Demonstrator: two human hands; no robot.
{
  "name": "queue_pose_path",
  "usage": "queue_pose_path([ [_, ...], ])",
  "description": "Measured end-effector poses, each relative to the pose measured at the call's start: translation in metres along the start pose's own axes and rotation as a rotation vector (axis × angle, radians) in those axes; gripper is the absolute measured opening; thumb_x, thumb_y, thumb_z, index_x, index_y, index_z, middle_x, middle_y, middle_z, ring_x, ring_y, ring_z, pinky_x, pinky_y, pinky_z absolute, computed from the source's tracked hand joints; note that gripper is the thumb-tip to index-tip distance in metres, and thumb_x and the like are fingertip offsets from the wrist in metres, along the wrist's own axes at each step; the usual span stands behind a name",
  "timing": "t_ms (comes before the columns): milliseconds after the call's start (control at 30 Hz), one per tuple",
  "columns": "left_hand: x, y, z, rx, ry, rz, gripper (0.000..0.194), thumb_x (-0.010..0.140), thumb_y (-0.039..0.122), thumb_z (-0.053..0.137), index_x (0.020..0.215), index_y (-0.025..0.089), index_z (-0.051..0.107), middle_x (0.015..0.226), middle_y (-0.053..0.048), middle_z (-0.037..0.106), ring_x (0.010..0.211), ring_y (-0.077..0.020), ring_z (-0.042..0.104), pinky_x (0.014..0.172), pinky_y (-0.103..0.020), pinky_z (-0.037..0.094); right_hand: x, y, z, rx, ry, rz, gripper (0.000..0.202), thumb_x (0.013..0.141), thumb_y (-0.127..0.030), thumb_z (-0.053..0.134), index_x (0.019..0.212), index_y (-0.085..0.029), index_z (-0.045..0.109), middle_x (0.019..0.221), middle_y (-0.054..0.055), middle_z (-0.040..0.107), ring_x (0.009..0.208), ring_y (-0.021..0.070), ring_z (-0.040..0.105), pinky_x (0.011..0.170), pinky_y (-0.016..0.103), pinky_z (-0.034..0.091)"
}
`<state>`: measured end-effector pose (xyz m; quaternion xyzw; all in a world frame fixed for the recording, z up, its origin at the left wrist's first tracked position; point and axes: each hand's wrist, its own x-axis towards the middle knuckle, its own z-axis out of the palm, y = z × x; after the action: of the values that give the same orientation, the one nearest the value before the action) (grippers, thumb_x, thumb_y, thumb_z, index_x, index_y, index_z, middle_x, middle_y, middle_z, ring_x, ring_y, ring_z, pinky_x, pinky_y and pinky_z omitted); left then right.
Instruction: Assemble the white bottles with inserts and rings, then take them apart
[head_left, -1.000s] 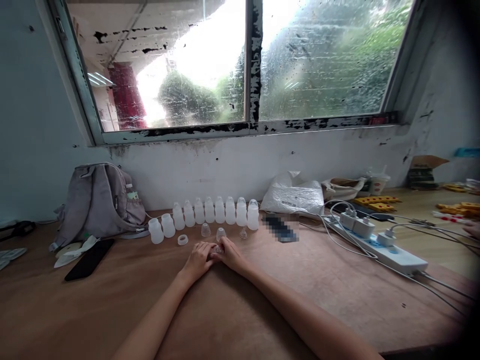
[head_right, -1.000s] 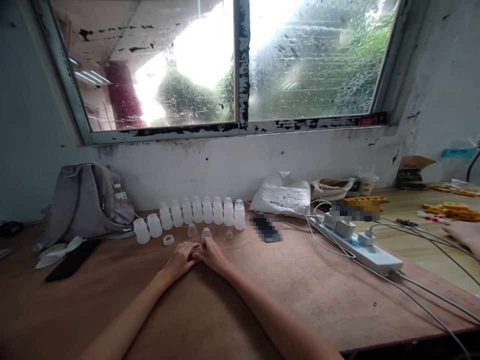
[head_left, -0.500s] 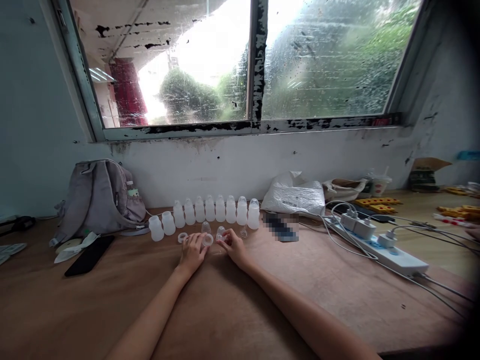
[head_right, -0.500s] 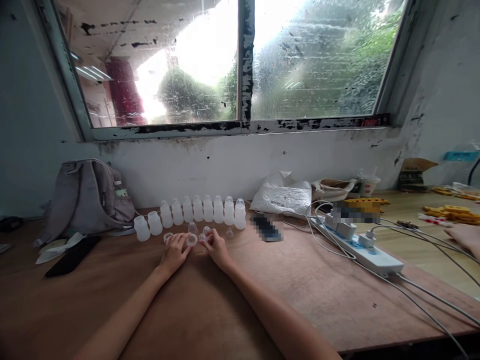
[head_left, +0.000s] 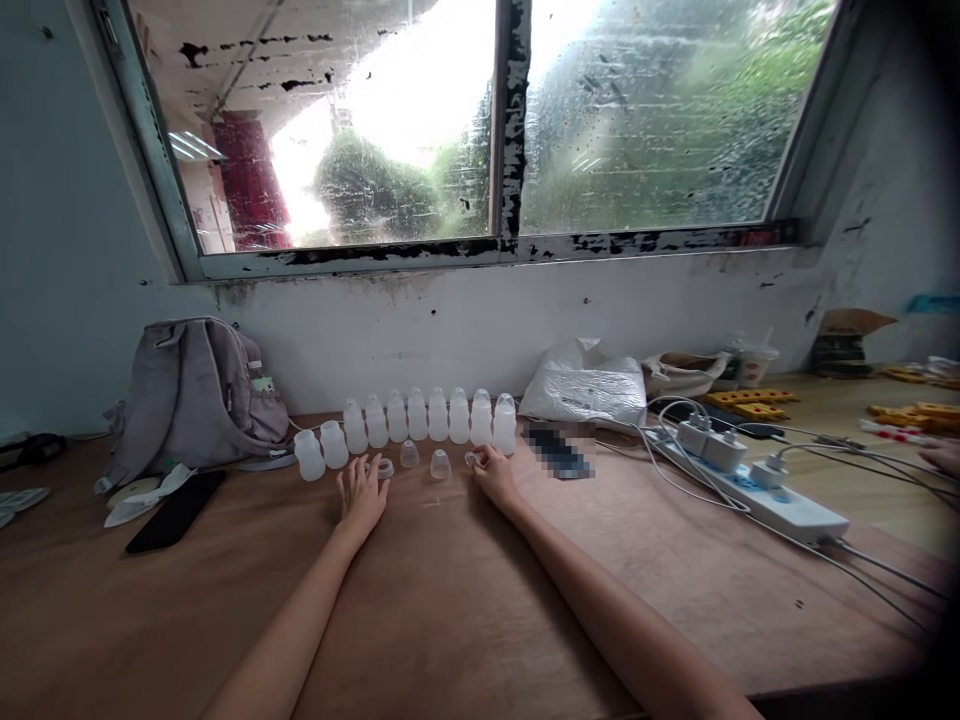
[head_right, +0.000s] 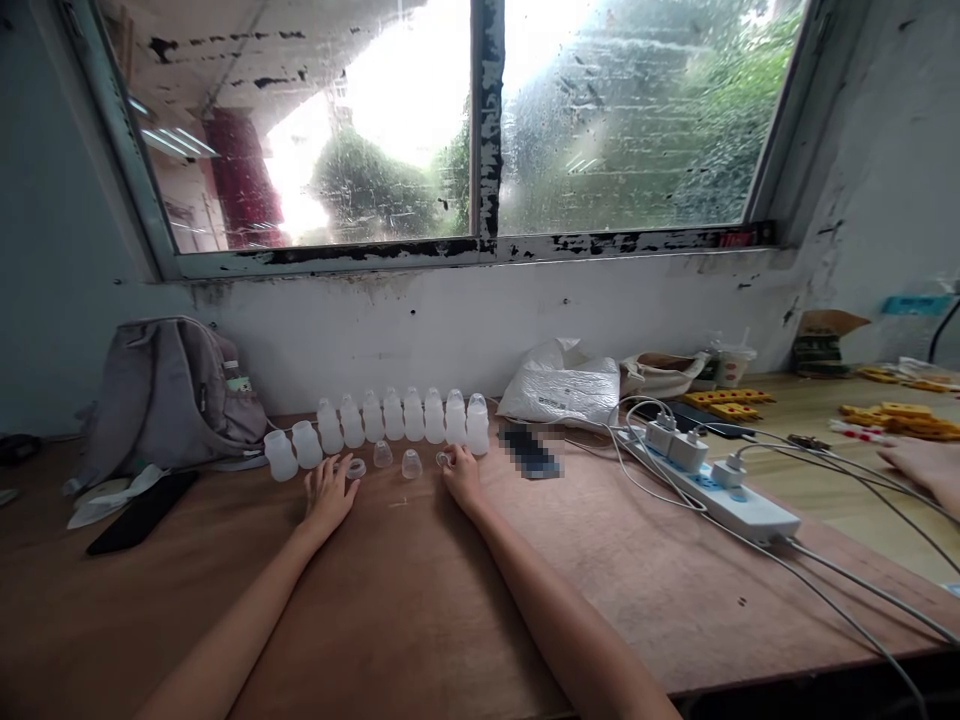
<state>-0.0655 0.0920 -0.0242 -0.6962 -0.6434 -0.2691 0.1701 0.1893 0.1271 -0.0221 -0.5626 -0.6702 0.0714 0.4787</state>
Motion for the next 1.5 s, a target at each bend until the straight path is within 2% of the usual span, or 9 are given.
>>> queue_pose_path([
  [100,-0.002,0.002,-0.001,-0.024,-0.004,0.056,0.037,0.078,0.027,0.045,0.114,0.021,0.046,0.118,-0.011,0.048,0.113,-0.0251,0.036,0.093,-0.044,0.026,0.0,0.002,0.003,-0.029,-0.038,-0.01,0.026,0.061,-0.007,0.044,0.081,-0.016,0.058,0.076,0.004,0.056,0.067,0.0148,0.052,0.066,0.026,0.042],
  [300,-0.005,0.003,-0.002,-0.05,-0.037,0.102,0.036,0.078,0.026,0.044,0.114,0.021,0.047,0.117,-0.01,0.05,0.111,-0.0246,0.04,0.092,-0.043,0.028,0.0,0.003,0.006,-0.072,-0.091,-0.008,0.045,0.061,-0.002,0.041,0.102,-0.013,0.052,0.081,0.006,0.061,0.071,0.0151,0.055,0.065,0.024,0.042],
  [500,-0.005,0.0,0.001,-0.064,-0.08,0.118,0.038,0.081,0.027,0.04,0.118,0.022,0.045,0.125,-0.009,0.046,0.117,-0.0252,0.036,0.096,-0.046,0.026,0.002,0.002,0.005,-0.141,-0.138,0.01,0.02,0.07,-0.013,0.048,0.087,-0.011,0.059,0.079,0.009,0.063,0.074,0.0177,0.057,0.065,0.025,0.041],
  [600,-0.005,0.0,0.002,-0.081,-0.114,0.113,0.038,0.081,0.027,0.039,0.118,0.024,0.046,0.126,-0.007,0.045,0.117,-0.0243,0.037,0.096,-0.045,0.026,0.001,0.001,0.006,-0.177,-0.157,0.013,0.016,0.073,-0.019,0.05,0.083,-0.013,0.06,0.078,0.01,0.064,0.074,0.0194,0.058,0.065,0.026,0.039],
  [800,-0.005,0.001,-0.001,-0.109,-0.128,0.088,0.036,0.081,0.027,0.04,0.116,0.025,0.046,0.125,-0.007,0.046,0.115,-0.0236,0.039,0.095,-0.046,0.028,0.001,0.0,0.005,-0.196,-0.185,-0.005,0.014,0.074,-0.024,0.052,0.079,-0.015,0.061,0.076,0.007,0.064,0.069,0.0168,0.058,0.06,0.023,0.038],
  [1000,-0.005,0.001,0.0,-0.11,-0.134,0.084,0.036,0.081,0.026,0.04,0.116,0.023,0.046,0.126,-0.008,0.046,0.115,-0.0241,0.039,0.095,-0.048,0.028,0.002,-0.001,0.004,-0.201,-0.187,-0.031,0.016,0.074,-0.02,0.051,0.081,-0.014,0.063,0.078,0.008,0.066,0.069,0.017,0.059,0.061,0.023,0.039],
  [1367,-0.005,0.001,0.001,-0.093,-0.126,0.076,0.036,0.081,0.027,0.039,0.116,0.022,0.046,0.125,-0.008,0.046,0.115,-0.0245,0.039,0.096,-0.048,0.027,0.006,0.01,0.009,-0.275,-0.112,0.039,0.017,0.073,-0.017,0.048,0.079,-0.01,0.063,0.077,0.012,0.065,0.07,0.0183,0.058,0.062,0.024,0.039],
  [1500,-0.006,0.001,-0.001,-0.05,-0.144,0.022,0.039,0.081,0.031,0.038,0.117,0.02,0.045,0.127,-0.009,0.044,0.117,-0.025,0.037,0.097,-0.048,0.024,0.006,0.01,0.009,-0.295,-0.09,0.054,0.018,0.072,-0.014,0.048,0.083,-0.009,0.061,0.078,0.013,0.064,0.072,0.0184,0.058,0.063,0.024,0.039],
])
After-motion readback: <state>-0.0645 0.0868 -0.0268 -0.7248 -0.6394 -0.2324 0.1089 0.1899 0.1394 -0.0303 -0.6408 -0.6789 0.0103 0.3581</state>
